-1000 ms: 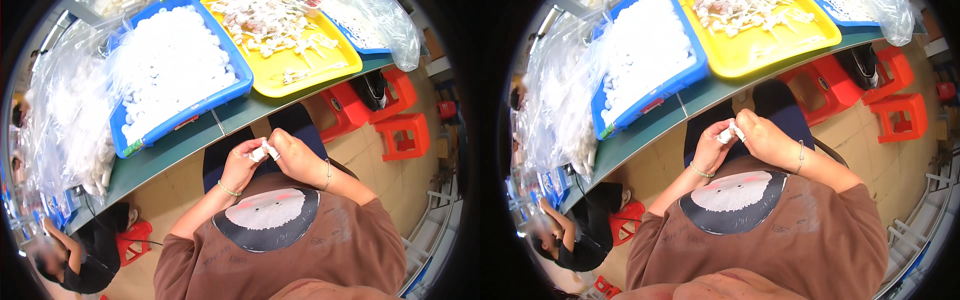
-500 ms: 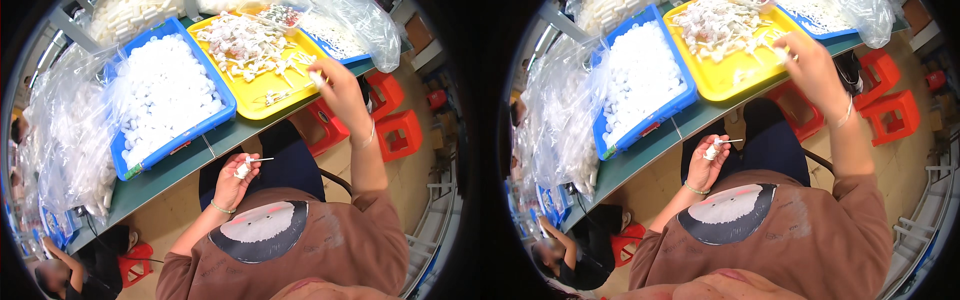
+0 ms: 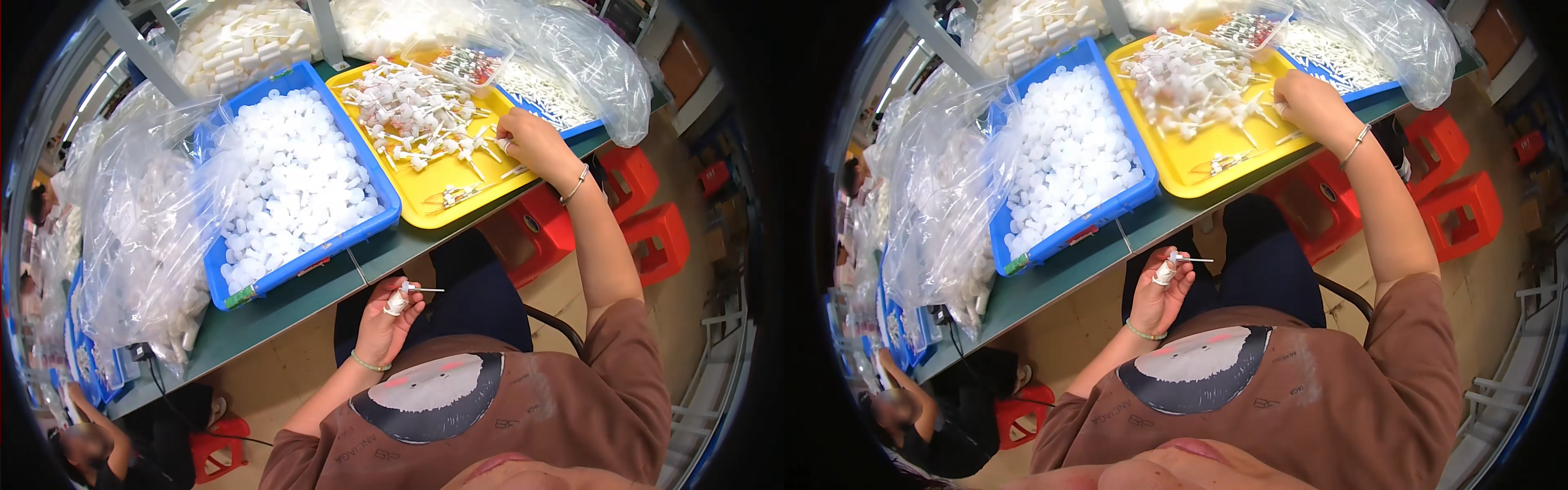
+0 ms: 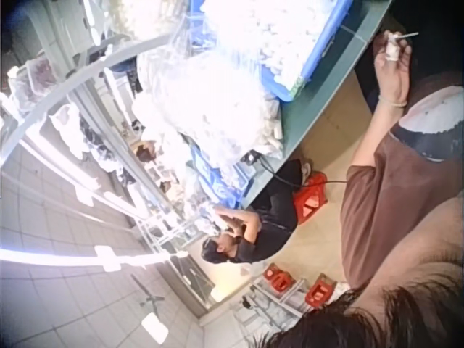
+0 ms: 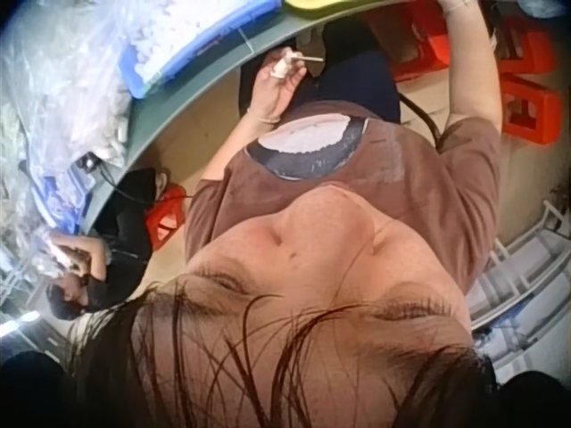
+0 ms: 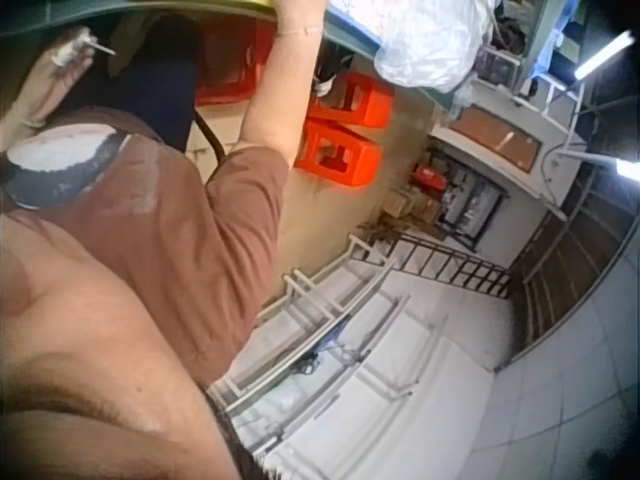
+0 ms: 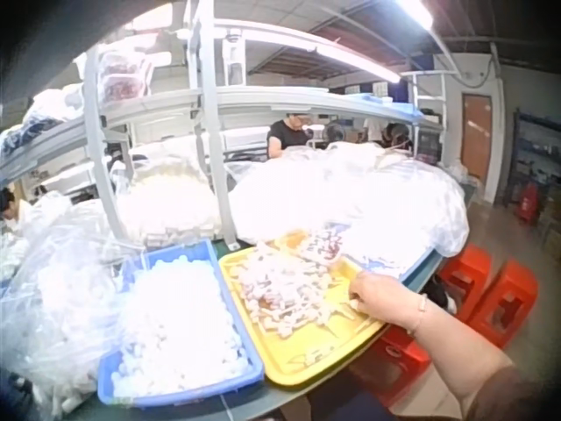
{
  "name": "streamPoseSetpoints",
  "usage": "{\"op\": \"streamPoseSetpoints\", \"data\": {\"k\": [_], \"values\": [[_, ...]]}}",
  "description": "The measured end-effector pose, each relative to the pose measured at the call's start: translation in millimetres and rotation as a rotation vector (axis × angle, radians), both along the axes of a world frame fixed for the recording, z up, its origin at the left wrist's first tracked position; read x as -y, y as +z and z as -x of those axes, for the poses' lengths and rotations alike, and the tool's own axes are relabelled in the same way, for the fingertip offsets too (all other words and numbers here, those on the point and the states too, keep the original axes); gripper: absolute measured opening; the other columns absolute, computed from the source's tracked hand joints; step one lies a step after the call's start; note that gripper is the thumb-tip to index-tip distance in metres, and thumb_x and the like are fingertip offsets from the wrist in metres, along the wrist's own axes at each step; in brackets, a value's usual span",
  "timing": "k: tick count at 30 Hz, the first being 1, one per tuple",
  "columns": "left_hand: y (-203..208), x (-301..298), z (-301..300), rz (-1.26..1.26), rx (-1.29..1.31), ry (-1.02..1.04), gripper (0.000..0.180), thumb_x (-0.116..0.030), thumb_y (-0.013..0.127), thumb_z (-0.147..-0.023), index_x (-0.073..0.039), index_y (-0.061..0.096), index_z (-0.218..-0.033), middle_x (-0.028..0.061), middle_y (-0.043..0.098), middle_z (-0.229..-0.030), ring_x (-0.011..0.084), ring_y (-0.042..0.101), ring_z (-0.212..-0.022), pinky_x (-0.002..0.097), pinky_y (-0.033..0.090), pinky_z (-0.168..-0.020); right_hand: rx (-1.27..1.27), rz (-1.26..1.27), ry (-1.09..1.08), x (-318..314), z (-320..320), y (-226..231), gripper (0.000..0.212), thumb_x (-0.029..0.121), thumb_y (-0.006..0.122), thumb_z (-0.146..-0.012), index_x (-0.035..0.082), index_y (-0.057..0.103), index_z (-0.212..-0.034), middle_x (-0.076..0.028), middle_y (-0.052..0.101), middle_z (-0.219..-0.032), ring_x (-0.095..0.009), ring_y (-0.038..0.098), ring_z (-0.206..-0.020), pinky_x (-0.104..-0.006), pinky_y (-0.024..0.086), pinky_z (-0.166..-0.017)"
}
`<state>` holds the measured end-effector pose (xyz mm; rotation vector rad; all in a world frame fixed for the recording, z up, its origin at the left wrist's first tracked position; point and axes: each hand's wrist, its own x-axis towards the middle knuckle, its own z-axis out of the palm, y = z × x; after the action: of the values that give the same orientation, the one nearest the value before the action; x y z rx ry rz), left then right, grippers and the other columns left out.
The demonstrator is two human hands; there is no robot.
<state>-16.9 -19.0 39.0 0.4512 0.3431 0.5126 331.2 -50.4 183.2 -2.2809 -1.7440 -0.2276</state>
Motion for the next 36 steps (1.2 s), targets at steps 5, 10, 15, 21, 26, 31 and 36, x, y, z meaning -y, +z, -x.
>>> {"op": "streamPoseSetpoints", "data": {"k": [5,10,15,21,26,31,36], "values": [[0,1,0,-0.024,0.014,-0.012,0.024,-0.013,0.06,-0.093,-0.005,0.052,-0.114,0.0109,0.062,-0.11,0.0203,0.064,-0.1,0.0297,0.056,-0.086,-0.006,0.096,0.015,-1,0,3,0.01,0.004,0.06,-0.075,0.004,0.063,-0.084,-0.015,0.063,-0.085,-0.035,0.061,-0.083,-0.043,0.049,-0.073],[0,1,0,-0.018,0.011,-0.019,0.024,-0.014,0.061,-0.093,-0.006,0.052,-0.114,0.0109,0.063,-0.109,0.0212,0.064,-0.101,0.0298,0.056,-0.086,0.02,0.09,0.047,-3,2,3,0.012,0.001,0.059,-0.076,0.001,0.064,-0.087,-0.014,0.063,-0.087,-0.032,0.061,-0.084,-0.0386,0.049,-0.075],[-2,1,1,-0.012,0.011,-0.013,0.025,-0.014,0.06,-0.093,-0.006,0.053,-0.115,0.0105,0.063,-0.109,0.0224,0.064,-0.102,0.0306,0.056,-0.086,0.026,0.043,0.051,-3,9,2,0.013,0.001,0.061,-0.074,0.002,0.065,-0.086,-0.012,0.064,-0.088,-0.031,0.062,-0.085,-0.0384,0.05,-0.075],[-1,3,-2,0.002,0.023,-0.018,0.025,-0.013,0.059,-0.094,-0.006,0.053,-0.117,0.0103,0.063,-0.11,0.026,0.062,-0.109,0.0305,0.056,-0.086,0.045,-0.028,0.094,-3,5,-10,0.011,0.006,0.061,-0.076,0.002,0.063,-0.087,-0.014,0.064,-0.087,-0.033,0.061,-0.083,-0.0403,0.049,-0.073],[-3,2,-1,0.014,0.052,-0.01,0.024,-0.012,0.06,-0.093,-0.005,0.053,-0.115,0.0108,0.063,-0.109,0.0244,0.064,-0.106,0.0295,0.058,-0.084,0.015,-0.046,0.1,3,11,-4,0.013,0.008,0.06,-0.08,0.002,0.062,-0.091,-0.015,0.064,-0.086,-0.033,0.061,-0.084,-0.0402,0.048,-0.073],[-6,1,-2,0.039,0.089,-0.033,0.023,-0.01,0.059,-0.093,-0.005,0.054,-0.115,0.012,0.063,-0.109,0.0233,0.064,-0.104,0.0313,0.056,-0.086,-0.032,0.005,0.063,-4,11,-4,0.011,0.004,0.062,-0.076,0.001,0.066,-0.087,-0.016,0.063,-0.088,-0.034,0.061,-0.087,-0.0407,0.048,-0.077],[-8,0,0,0.033,0.119,-0.046,0.026,-0.01,0.06,-0.093,-0.006,0.054,-0.118,0.011,0.062,-0.112,0.0231,0.062,-0.108,0.0308,0.054,-0.091,0.096,-0.043,0.151,-11,16,-3,0.01,-0.003,0.057,-0.072,0.001,0.054,-0.081,-0.017,0.059,-0.081,-0.036,0.059,-0.081,-0.042,0.047,-0.07]]}}
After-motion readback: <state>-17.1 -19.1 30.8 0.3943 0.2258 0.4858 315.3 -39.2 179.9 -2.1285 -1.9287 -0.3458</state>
